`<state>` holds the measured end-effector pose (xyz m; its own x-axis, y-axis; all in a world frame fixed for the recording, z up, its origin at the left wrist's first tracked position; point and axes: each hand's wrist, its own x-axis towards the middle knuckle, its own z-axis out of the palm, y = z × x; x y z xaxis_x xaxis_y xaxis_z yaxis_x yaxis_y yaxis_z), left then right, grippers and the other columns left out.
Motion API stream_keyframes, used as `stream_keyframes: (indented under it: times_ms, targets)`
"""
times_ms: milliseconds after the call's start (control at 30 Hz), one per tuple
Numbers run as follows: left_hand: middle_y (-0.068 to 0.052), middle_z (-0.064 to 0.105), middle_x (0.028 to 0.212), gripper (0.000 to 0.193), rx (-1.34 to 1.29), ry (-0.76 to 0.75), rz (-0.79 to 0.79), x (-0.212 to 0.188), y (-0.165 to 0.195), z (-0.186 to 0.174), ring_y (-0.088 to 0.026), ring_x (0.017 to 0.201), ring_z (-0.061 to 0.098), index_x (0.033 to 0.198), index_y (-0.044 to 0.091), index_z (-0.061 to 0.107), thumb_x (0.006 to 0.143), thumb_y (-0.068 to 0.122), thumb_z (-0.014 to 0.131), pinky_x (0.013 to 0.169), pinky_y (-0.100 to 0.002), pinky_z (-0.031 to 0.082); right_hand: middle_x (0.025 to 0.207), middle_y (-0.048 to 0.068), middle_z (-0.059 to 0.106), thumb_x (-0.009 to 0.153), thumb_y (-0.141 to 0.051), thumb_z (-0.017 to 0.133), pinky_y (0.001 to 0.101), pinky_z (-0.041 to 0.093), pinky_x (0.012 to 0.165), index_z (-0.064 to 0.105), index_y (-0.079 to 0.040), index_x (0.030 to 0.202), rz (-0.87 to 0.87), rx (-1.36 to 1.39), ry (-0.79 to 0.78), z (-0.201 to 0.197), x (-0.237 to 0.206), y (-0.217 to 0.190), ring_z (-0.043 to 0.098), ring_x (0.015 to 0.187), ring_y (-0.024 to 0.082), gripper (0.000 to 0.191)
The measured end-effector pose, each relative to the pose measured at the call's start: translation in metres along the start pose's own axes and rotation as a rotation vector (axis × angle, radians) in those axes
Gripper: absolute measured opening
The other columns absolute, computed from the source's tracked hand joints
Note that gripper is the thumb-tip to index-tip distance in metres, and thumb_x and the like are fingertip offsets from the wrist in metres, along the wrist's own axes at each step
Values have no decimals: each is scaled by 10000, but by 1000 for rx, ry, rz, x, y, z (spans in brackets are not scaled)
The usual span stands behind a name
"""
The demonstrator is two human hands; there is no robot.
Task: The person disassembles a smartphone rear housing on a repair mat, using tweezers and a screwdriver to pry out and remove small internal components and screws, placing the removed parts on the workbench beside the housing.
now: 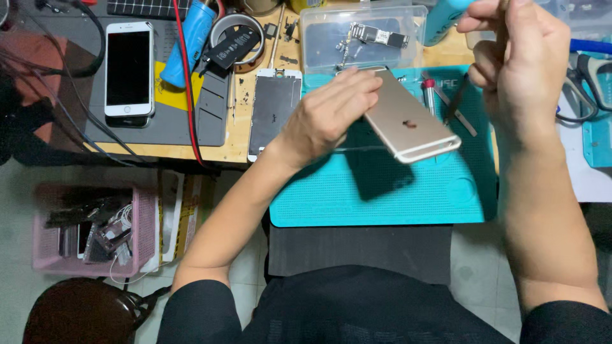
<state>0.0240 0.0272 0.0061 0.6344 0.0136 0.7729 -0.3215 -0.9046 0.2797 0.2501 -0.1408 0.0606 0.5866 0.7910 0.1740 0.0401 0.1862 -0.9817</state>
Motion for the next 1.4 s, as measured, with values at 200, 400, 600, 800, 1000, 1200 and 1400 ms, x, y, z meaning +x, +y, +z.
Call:
stream_keyframes:
  times_ms: [200,400,600,800,1000,1200,1400]
  targets:
    - [-200,706,1214,119,165,-84,151,3,3,-3,-351,1213,683,1043,-25,634,956,53,651,1111,-493,538,1034,75,713,1213,-286,529,219,208,465,663,5,1169,26,-16,19,-2,-1,2,302,506,36,324]
    - [-137,737,1177,272,54,105,-212,-4,2,1,-267,1150,710,1135,-13,665,890,-128,631,977,-366,609,1029,51,721,1170,-268,586,226,266,501,678,-12,1181,53,-56,-23,9,-1,-1,377,564,22,273]
    - [-82,699,1119,241,-859,440,-740,-5,-7,23,-110,1022,659,1274,-27,561,1057,-78,650,895,-272,560,991,7,757,1081,-223,634,189,276,481,707,-14,1141,161,-161,-106,28,1,8,376,549,-17,230]
    - [-148,654,1331,399,-1060,538,-686,-22,-19,17,-159,1246,627,1479,-82,461,1089,-44,537,1151,-311,486,748,50,568,1122,-196,633,268,362,572,744,11,1127,12,-631,-204,12,-2,3,435,646,60,235]
    - [-188,558,1542,509,-977,428,-734,-34,-27,16,-205,1425,557,1598,-100,345,1113,-38,486,1240,-324,410,860,66,730,899,-153,733,310,525,673,783,-46,1070,-78,-921,-606,4,-9,-5,677,739,166,208]
    - [-171,510,1570,537,-874,391,-708,-35,-29,20,-205,1433,536,1608,-67,310,1099,-50,481,1232,-309,399,860,93,754,786,-148,793,346,551,648,817,-83,981,-34,-1064,-650,13,-9,-10,723,724,231,207]
    - [-171,558,1522,555,-812,355,-732,-32,-20,12,-205,1383,582,1602,-24,345,1067,-75,483,1183,-315,456,863,107,769,759,-184,824,363,567,692,814,-79,957,-92,-1127,-683,16,-9,-1,731,756,262,224]
